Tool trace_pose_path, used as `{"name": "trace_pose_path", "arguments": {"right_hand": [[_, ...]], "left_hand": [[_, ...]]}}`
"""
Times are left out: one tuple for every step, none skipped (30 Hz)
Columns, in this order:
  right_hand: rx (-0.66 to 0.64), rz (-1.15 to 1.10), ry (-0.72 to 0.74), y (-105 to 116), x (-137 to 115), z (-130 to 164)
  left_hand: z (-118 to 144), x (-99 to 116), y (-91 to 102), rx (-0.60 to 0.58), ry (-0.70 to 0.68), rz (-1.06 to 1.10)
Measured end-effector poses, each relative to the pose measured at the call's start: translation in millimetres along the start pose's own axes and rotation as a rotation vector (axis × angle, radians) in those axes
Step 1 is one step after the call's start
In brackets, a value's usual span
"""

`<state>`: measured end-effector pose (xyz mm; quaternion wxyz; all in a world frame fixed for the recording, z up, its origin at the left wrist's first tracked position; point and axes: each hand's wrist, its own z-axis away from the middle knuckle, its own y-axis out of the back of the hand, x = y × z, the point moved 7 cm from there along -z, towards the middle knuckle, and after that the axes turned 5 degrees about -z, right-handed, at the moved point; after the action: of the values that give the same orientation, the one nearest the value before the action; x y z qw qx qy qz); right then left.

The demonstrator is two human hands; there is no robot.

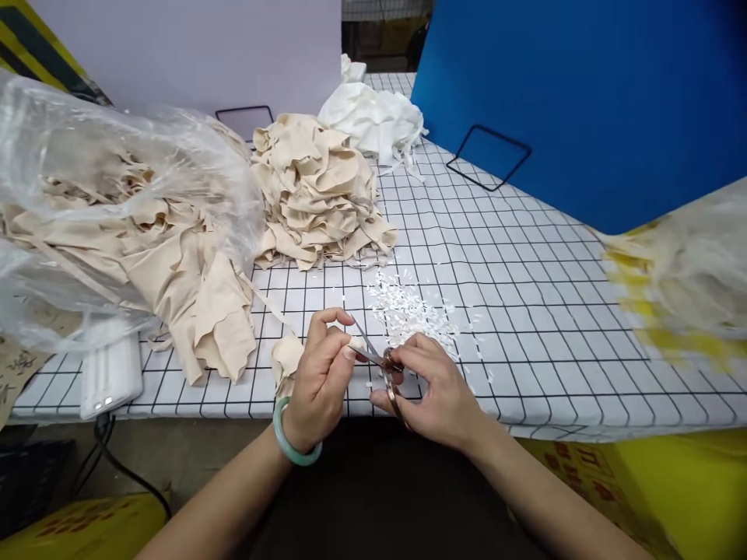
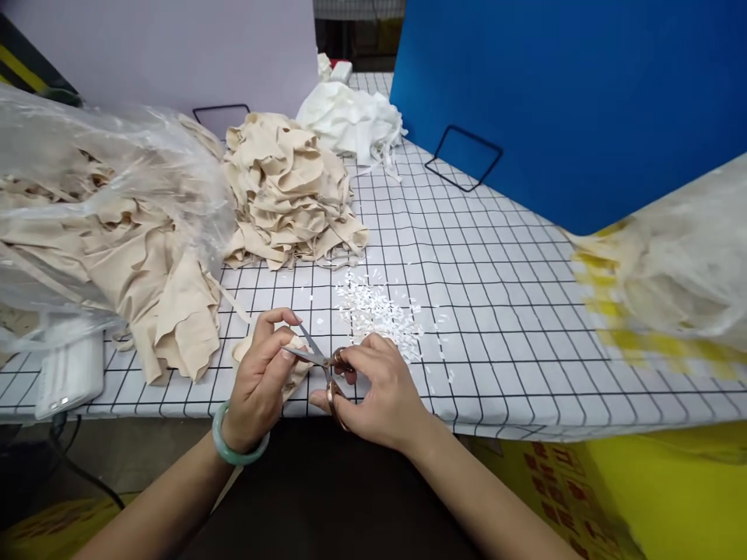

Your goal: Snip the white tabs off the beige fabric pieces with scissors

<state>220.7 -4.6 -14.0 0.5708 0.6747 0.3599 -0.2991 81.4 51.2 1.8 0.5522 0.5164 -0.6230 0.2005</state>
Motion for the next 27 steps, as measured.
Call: {"name": "trace_pose_path", "arguments": {"right_hand": [[0.005, 0.002, 0.004, 1, 1, 1], [0.01, 0.004, 0.01, 3, 1, 1], [0.013, 0.005, 0.018, 4, 2, 2], [0.014, 0.003, 0.028, 5, 2, 2], [0.012, 0.0, 0.039, 5, 2, 3], [0.01, -0.003, 0.049, 6, 2, 3], [0.009, -0.006, 0.058, 6, 2, 4], [0.009, -0.008, 0.065, 6, 1, 4], [0.008, -0.01, 0.069, 6, 1, 4], [0.009, -0.01, 0.071, 7, 1, 4], [0.009, -0.009, 0.072, 7, 1, 4], [0.01, -0.009, 0.072, 7, 1, 4], [0.013, -0.01, 0.071, 7, 1, 4], [0.018, -0.013, 0.071, 7, 1, 4], [0.025, -0.017, 0.071, 7, 1, 4], [0.03, -0.021, 0.069, 7, 1, 4], [0.034, -0.024, 0.065, 7, 1, 4], [0.033, -0.027, 0.06, 7, 1, 4], [0.031, -0.028, 0.056, 7, 1, 4], [0.028, -0.029, 0.051, 7, 1, 4], [0.023, -0.028, 0.048, 7, 1, 4], [0.019, -0.025, 0.045, 7, 0, 3], [0.015, -0.022, 0.044, 7, 0, 3], [0.012, -0.019, 0.042, 8, -1, 3], [0.011, -0.015, 0.042, 8, -2, 3], [0.011, -0.012, 0.044, 9, -3, 2], [0.014, -0.01, 0.048, 9, -4, 2]], "left_hand": [[0, 1, -2.1, -0.011, -0.009, 0.007], [-1, 1, -3.8, -0.02, -0.017, 0.012], [-1, 1, -5.2, -0.027, -0.019, 0.011], [-1, 0, -6.4, -0.032, -0.019, 0.007], [0, 0, -7.4, -0.035, -0.018, 0.002], [0, -1, -8.4, -0.038, -0.017, -0.003], [1, -2, -9.4, -0.042, -0.014, -0.005], [1, -3, -10.3, -0.045, -0.011, -0.006], [2, -3, -11.1, -0.048, -0.007, -0.008], [2, -4, -11.8, -0.052, -0.004, -0.012], [2, -4, -12.1, -0.054, 0.0, -0.017], [2, -4, -12.4, -0.057, 0.002, -0.022], [1, -4, -12.6, -0.06, 0.004, -0.026], [1, -4, -12.7, -0.064, 0.002, -0.029], [1, -3, -12.7, -0.065, -0.004, -0.029], [0, -3, -12.8, -0.067, -0.011, -0.03], [0, -2, -12.9, -0.067, -0.02, -0.033], [0, -2, -13.1, -0.066, -0.027, -0.038], [1, -2, -13.2, -0.064, -0.033, -0.045], [1, -2, -13.5, -0.062, -0.038, -0.052], [2, -2, -13.9, -0.061, -0.041, -0.058], [3, -2, -14.1, -0.06, -0.047, -0.061], [3, -1, -14.2, -0.058, -0.054, -0.062], [4, -1, -14.4, -0.059, -0.06, -0.062], [4, -1, -14.5, -0.059, -0.064, -0.062], [4, 0, -14.4, -0.059, -0.066, -0.063], [4, 0, -14.2, -0.058, -0.067, -0.066]]}}
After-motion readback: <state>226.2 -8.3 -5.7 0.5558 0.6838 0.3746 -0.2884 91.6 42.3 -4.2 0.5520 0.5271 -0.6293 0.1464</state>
